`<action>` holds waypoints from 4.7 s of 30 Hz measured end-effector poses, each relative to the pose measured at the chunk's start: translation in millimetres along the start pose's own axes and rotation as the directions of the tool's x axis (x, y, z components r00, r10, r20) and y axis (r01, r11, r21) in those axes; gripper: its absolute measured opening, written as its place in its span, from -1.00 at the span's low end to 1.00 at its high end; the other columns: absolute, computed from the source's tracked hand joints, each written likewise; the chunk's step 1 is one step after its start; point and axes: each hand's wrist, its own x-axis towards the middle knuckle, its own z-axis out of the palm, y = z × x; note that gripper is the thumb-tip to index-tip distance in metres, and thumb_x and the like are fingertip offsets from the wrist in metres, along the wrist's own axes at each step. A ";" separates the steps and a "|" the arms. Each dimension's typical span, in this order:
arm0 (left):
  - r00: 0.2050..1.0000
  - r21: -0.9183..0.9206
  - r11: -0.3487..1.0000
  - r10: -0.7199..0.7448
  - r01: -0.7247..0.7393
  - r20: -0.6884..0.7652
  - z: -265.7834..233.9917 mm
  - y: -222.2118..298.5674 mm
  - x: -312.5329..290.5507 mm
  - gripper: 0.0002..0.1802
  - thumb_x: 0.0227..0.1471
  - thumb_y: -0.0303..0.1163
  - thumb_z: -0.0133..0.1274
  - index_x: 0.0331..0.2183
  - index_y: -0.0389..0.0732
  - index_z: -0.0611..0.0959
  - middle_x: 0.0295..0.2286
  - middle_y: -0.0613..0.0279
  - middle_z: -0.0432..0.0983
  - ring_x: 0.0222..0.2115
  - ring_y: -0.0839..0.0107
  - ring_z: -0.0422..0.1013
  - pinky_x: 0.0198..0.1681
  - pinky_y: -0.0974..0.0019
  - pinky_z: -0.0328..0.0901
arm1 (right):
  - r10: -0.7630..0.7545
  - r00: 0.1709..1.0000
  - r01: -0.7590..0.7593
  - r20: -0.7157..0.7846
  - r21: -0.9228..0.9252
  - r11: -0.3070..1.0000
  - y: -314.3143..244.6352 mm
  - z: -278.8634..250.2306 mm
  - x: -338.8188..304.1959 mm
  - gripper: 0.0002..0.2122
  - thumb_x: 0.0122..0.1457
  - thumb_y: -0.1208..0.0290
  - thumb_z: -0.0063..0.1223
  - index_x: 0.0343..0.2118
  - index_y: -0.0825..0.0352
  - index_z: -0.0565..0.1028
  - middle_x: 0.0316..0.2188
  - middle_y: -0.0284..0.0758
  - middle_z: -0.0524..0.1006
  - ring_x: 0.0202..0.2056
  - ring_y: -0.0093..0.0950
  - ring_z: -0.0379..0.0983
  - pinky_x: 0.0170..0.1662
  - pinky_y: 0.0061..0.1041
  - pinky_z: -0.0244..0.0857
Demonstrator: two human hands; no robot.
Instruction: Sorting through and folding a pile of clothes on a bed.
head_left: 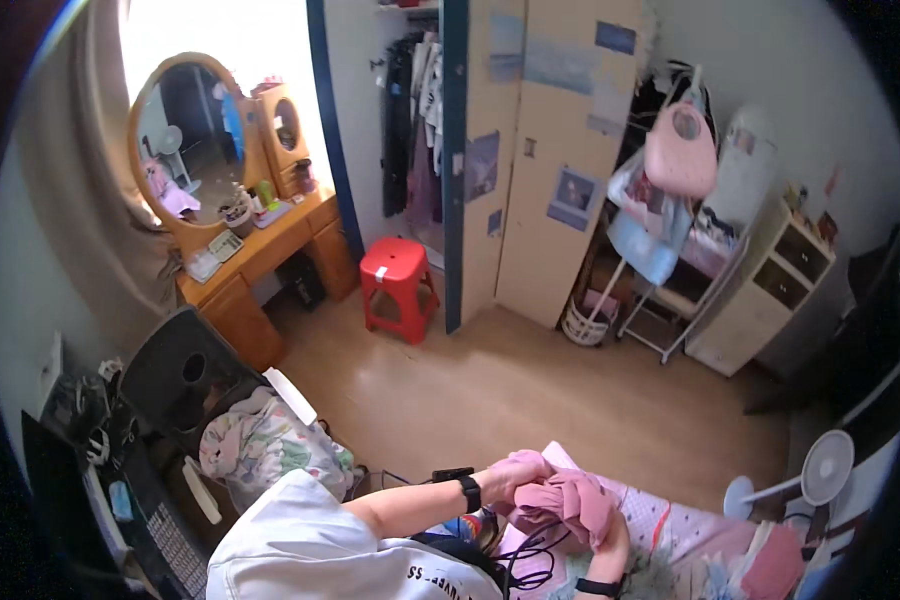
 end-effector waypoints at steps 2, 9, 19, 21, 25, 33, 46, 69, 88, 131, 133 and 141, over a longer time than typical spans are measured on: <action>0.999 -0.152 0.988 -0.026 0.028 0.019 -8.6 19.3 -20.9 -0.82 -0.17 -0.46 -0.14 -0.42 -0.30 0.45 -0.49 0.15 0.44 -0.50 0.39 0.40 -0.47 0.37 0.33 | 0.006 0.998 -0.002 0.059 -0.075 0.997 1.2 19.5 13.8 -0.69 0.14 0.35 -0.34 -0.11 0.40 0.28 -0.17 -0.32 0.37 -0.17 -0.51 0.30 -0.05 -0.55 0.14; 0.996 -0.335 0.940 -0.035 0.060 0.078 -32.3 80.0 -27.2 -0.80 -0.01 -0.40 -0.16 -0.31 -0.30 0.41 -0.34 0.16 0.44 -0.34 0.44 0.38 -0.26 0.41 0.29 | -0.104 0.988 0.146 0.114 -0.469 0.871 -30.2 137.5 36.6 -0.69 0.13 0.36 -0.35 -0.12 0.42 0.27 -0.23 -0.33 0.39 -0.28 -0.58 0.37 -0.33 -0.64 0.32; 0.970 -0.497 0.850 -0.062 0.175 0.235 -133.4 182.0 47.8 -0.83 -0.02 -0.40 -0.24 -0.40 -0.28 0.41 -0.46 0.18 0.46 -0.46 0.39 0.40 -0.37 0.36 0.31 | -0.060 0.997 0.047 -0.047 -0.244 0.969 -19.1 221.9 181.1 -0.71 0.11 0.33 -0.27 -0.17 0.38 0.31 -0.25 -0.36 0.39 -0.34 -0.60 0.36 -0.37 -0.65 0.28; 0.972 -0.523 0.841 -0.015 0.139 0.234 -144.5 212.7 51.6 -0.85 -0.06 -0.45 -0.23 -0.41 -0.30 0.39 -0.46 0.15 0.44 -0.46 0.36 0.40 -0.36 0.34 0.32 | -0.027 0.998 0.013 -0.049 -0.266 0.964 -22.3 253.5 212.5 -0.72 0.11 0.33 -0.27 -0.17 0.38 0.32 -0.25 -0.35 0.39 -0.33 -0.59 0.36 -0.35 -0.64 0.27; 0.981 -0.624 0.777 0.050 0.079 0.187 -176.7 251.8 74.6 -0.90 -0.13 -0.50 -0.16 -0.46 -0.28 0.39 -0.51 0.18 0.41 -0.48 0.35 0.39 -0.38 0.34 0.31 | 0.026 0.999 -0.039 -0.047 -0.300 0.953 -25.9 306.4 264.3 -0.72 0.11 0.33 -0.26 -0.17 0.37 0.32 -0.24 -0.35 0.39 -0.30 -0.58 0.35 -0.30 -0.62 0.25; 0.928 -0.607 0.794 0.232 -0.009 0.291 -210.7 295.2 117.9 -0.81 -0.10 -0.43 -0.16 -0.38 -0.31 0.38 -0.47 0.13 0.42 -0.54 0.37 0.39 -0.54 0.38 0.32 | 0.104 0.994 -0.107 -0.026 -0.165 0.980 -33.8 343.0 326.7 -0.72 0.11 0.33 -0.24 -0.17 0.37 0.32 -0.22 -0.34 0.39 -0.26 -0.55 0.33 -0.21 -0.58 0.21; 0.850 -0.042 0.891 -0.416 0.452 0.323 -63.0 334.5 181.4 -0.73 -0.03 -0.36 -0.28 -0.49 -0.40 0.39 -0.68 0.13 0.40 -0.78 0.36 0.33 -0.77 0.38 0.26 | -0.247 0.958 0.285 -0.148 0.608 0.741 -64.2 191.5 245.7 -0.73 0.12 0.34 -0.24 -0.17 0.35 0.33 -0.23 -0.31 0.40 -0.21 -0.52 0.31 -0.09 -0.52 0.17; -0.052 0.690 0.231 -0.930 0.686 0.363 312.7 185.6 386.2 -0.75 -0.05 -0.37 -0.22 -0.34 -0.31 0.43 -0.39 0.10 0.43 -0.40 0.30 0.40 -0.37 0.24 0.31 | -0.518 0.228 0.933 -0.824 0.033 0.359 -236.5 25.0 120.2 -0.79 -0.02 0.51 -0.06 -0.27 0.40 0.38 -0.30 -0.25 0.43 -0.31 -0.49 0.41 -0.33 -0.55 0.37; 0.069 0.930 0.075 -0.996 0.359 0.054 574.2 91.9 530.8 -0.72 -0.03 -0.21 -0.20 -0.47 -0.21 0.48 -0.61 0.18 0.47 -0.68 0.36 0.40 -0.67 0.29 0.29 | -0.287 -0.014 0.990 -0.958 -0.053 0.128 -421.4 -120.8 90.1 -0.75 0.04 0.47 -0.13 -0.20 0.45 0.31 -0.27 -0.20 0.39 -0.29 -0.43 0.39 -0.26 -0.51 0.37; 0.305 0.905 0.019 -0.938 -0.424 0.163 874.5 -444.4 618.6 -0.48 -0.16 -0.38 0.01 -0.12 -0.33 0.28 -0.24 0.16 0.34 -0.28 0.35 0.32 -0.25 0.35 0.27 | 0.032 -0.871 0.097 -0.490 -0.109 0.989 -401.7 -514.0 -226.7 -0.24 -0.27 0.20 0.14 0.03 0.36 0.05 -0.07 0.00 0.20 -0.05 -0.13 0.15 -0.03 -0.34 0.07; 0.451 0.829 0.047 -0.821 -0.557 0.350 883.6 -458.6 600.8 -0.42 -0.13 -0.34 0.02 -0.07 -0.33 0.22 -0.17 0.15 0.29 -0.20 0.37 0.28 -0.20 0.38 0.26 | 0.089 -0.896 0.131 -0.434 -0.068 0.989 -410.1 -527.2 -235.2 -0.14 -0.28 0.13 0.16 0.09 0.33 -0.05 0.00 0.04 0.10 0.02 -0.05 0.05 0.03 -0.28 -0.01; 0.056 0.595 0.050 -0.986 -0.802 0.158 848.2 -530.4 651.4 -0.12 -0.22 -0.12 0.14 -0.05 -0.53 0.12 -0.05 0.01 0.17 -0.08 0.27 0.16 -0.01 0.39 0.06 | 0.225 -0.698 0.042 -0.680 0.275 0.960 -413.0 -580.7 -214.0 -0.15 -0.19 -0.19 -0.09 0.11 0.24 -0.07 0.04 0.07 0.03 0.07 -0.05 -0.04 0.05 -0.26 -0.04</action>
